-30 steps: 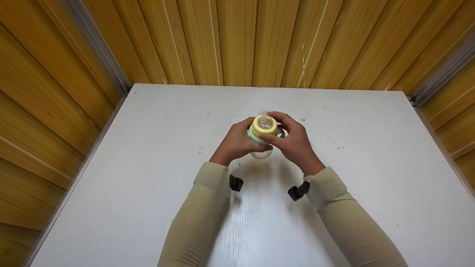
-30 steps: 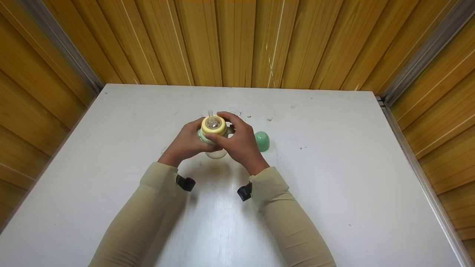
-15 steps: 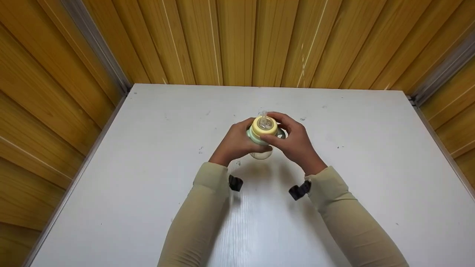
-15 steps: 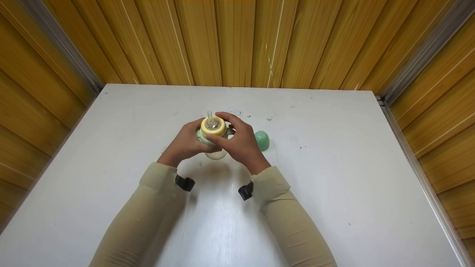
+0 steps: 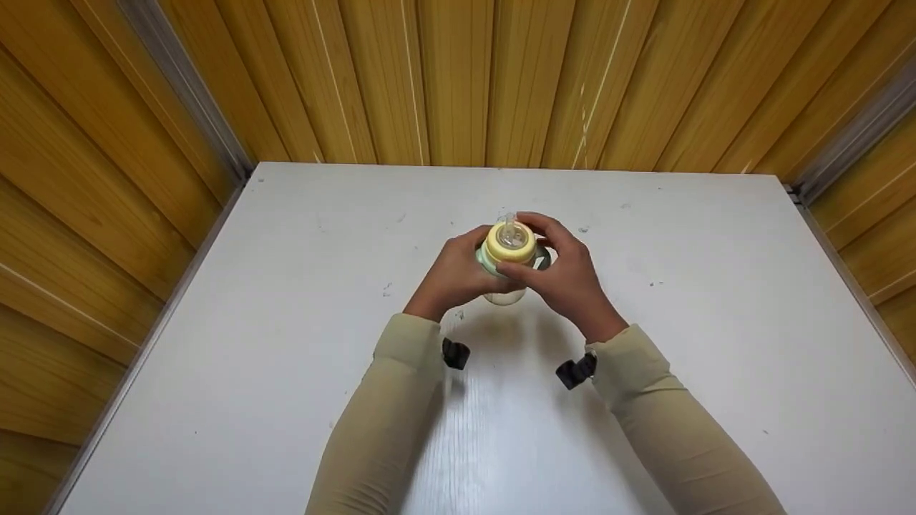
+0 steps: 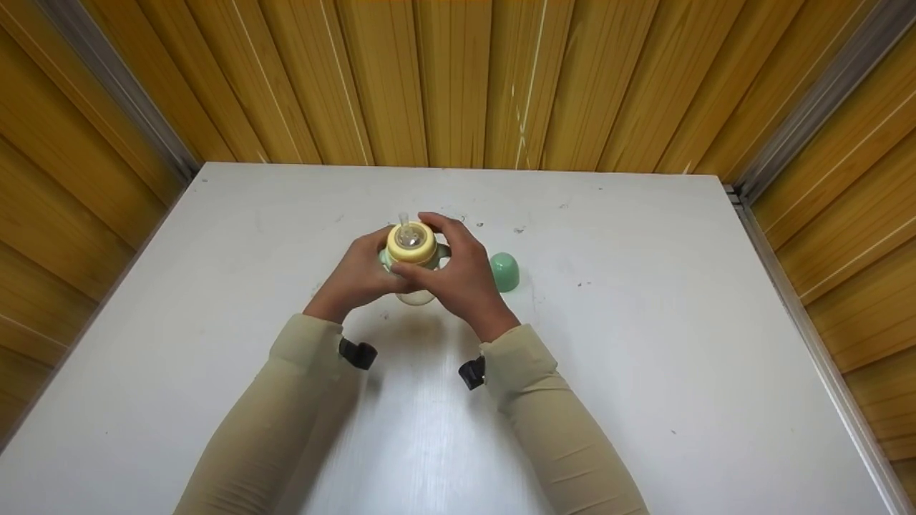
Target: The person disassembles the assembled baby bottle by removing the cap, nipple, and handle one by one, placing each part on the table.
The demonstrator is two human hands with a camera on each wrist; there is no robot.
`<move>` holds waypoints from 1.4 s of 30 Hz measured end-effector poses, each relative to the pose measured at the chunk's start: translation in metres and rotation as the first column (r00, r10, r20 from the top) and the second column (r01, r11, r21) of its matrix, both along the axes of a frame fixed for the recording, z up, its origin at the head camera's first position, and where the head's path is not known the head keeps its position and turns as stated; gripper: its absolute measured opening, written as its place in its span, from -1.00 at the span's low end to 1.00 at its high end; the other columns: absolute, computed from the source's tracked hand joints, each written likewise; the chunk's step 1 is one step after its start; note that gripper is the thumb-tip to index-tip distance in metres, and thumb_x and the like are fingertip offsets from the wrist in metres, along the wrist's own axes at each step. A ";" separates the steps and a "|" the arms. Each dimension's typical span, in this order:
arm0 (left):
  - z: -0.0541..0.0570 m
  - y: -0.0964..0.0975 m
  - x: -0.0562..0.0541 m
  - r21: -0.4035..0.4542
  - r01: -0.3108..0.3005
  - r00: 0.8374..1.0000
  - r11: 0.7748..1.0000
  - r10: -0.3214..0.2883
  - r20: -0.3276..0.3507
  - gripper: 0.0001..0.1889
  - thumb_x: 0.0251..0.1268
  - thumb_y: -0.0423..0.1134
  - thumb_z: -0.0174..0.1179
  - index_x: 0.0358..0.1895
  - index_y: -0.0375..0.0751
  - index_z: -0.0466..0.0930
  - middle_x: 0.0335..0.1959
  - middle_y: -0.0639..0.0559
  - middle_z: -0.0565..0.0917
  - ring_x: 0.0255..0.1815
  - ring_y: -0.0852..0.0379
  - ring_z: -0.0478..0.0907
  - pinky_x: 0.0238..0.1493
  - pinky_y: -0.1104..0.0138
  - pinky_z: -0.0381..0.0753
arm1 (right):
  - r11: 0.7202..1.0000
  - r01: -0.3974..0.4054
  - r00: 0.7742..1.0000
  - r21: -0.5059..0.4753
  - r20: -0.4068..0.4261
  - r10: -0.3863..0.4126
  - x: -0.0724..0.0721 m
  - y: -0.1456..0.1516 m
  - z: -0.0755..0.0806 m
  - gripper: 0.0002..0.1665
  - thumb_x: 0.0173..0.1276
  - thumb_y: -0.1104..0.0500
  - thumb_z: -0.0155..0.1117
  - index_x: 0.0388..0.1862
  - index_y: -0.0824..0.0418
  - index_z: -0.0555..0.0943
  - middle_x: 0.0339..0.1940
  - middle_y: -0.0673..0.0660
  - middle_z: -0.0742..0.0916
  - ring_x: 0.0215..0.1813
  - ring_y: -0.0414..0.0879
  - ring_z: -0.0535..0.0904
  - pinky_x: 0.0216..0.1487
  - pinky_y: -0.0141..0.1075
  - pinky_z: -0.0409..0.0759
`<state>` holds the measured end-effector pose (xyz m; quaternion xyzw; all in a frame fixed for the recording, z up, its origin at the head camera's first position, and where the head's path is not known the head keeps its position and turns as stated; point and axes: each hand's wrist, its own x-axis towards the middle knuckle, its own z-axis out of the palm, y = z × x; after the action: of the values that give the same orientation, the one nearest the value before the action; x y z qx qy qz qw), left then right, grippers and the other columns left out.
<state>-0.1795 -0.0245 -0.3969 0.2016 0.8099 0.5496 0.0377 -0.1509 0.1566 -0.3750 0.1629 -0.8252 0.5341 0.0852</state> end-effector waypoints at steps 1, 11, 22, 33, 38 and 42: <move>0.000 0.000 0.000 0.000 -0.001 1.000 1.000 0.001 -0.002 -0.20 -0.24 0.08 0.57 0.21 0.00 0.50 0.04 0.22 0.64 0.02 0.26 0.57 0.09 0.25 0.57 | 1.000 0.014 1.000 0.018 -0.017 -0.013 0.001 -0.001 0.000 -0.13 0.01 -0.16 0.55 0.30 0.02 0.45 0.25 -0.04 0.57 0.26 -0.15 0.45 0.34 -0.07 0.35; -0.001 0.002 -0.002 -0.017 -0.017 1.000 1.000 0.016 -0.006 -0.22 -0.24 0.11 0.56 0.20 0.03 0.52 0.03 0.24 0.65 0.01 0.28 0.57 0.08 0.25 0.58 | 0.994 0.081 0.995 0.074 -0.066 -0.076 0.002 -0.004 0.000 -0.10 -0.02 -0.26 0.52 0.26 0.07 0.47 0.17 -0.04 0.57 0.23 -0.11 0.43 0.28 -0.01 0.38; -0.002 0.001 0.000 -0.010 -0.012 1.000 1.000 0.012 -0.005 -0.25 -0.24 0.06 0.57 0.18 0.03 0.53 0.00 0.25 0.66 -0.02 0.29 0.59 0.03 0.28 0.59 | 0.995 0.072 0.997 0.074 -0.034 -0.069 0.003 -0.004 0.000 -0.15 0.00 -0.25 0.51 0.25 0.01 0.48 0.18 -0.06 0.57 0.24 -0.13 0.43 0.29 -0.04 0.39; -0.001 -0.001 0.001 -0.014 0.008 1.000 1.000 -0.009 -0.010 -0.24 -0.25 0.05 0.58 0.17 0.03 0.52 -0.01 0.24 0.65 -0.02 0.27 0.58 0.03 0.28 0.59 | 0.997 0.037 0.998 0.069 -0.046 -0.034 0.002 -0.002 0.000 -0.20 0.03 -0.20 0.52 0.25 0.00 0.50 0.19 -0.07 0.59 0.28 -0.16 0.44 0.33 -0.05 0.37; -0.002 -0.001 0.001 -0.005 0.022 1.000 1.000 -0.022 0.001 -0.23 -0.25 0.05 0.58 0.18 0.05 0.51 -0.01 0.25 0.65 -0.03 0.26 0.57 0.03 0.27 0.58 | 0.998 0.022 0.999 0.065 -0.048 -0.019 0.003 -0.001 0.001 -0.23 0.04 -0.15 0.53 0.24 0.00 0.52 0.18 -0.06 0.60 0.28 -0.16 0.45 0.34 -0.05 0.34; -0.002 -0.001 0.001 -0.001 0.031 1.000 1.000 -0.031 -0.001 -0.23 -0.25 0.05 0.58 0.19 0.06 0.51 0.00 0.24 0.64 -0.03 0.25 0.56 0.03 0.26 0.58 | 0.998 0.015 0.998 0.067 -0.057 -0.011 0.004 0.000 0.002 -0.25 0.06 -0.12 0.52 0.24 -0.01 0.52 0.20 -0.06 0.60 0.30 -0.16 0.45 0.36 -0.05 0.32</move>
<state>-0.1789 -0.0258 -0.3986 0.2146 0.8069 0.5484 0.0459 -0.1471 0.1564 -0.3732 0.1756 -0.8409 0.5006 0.1066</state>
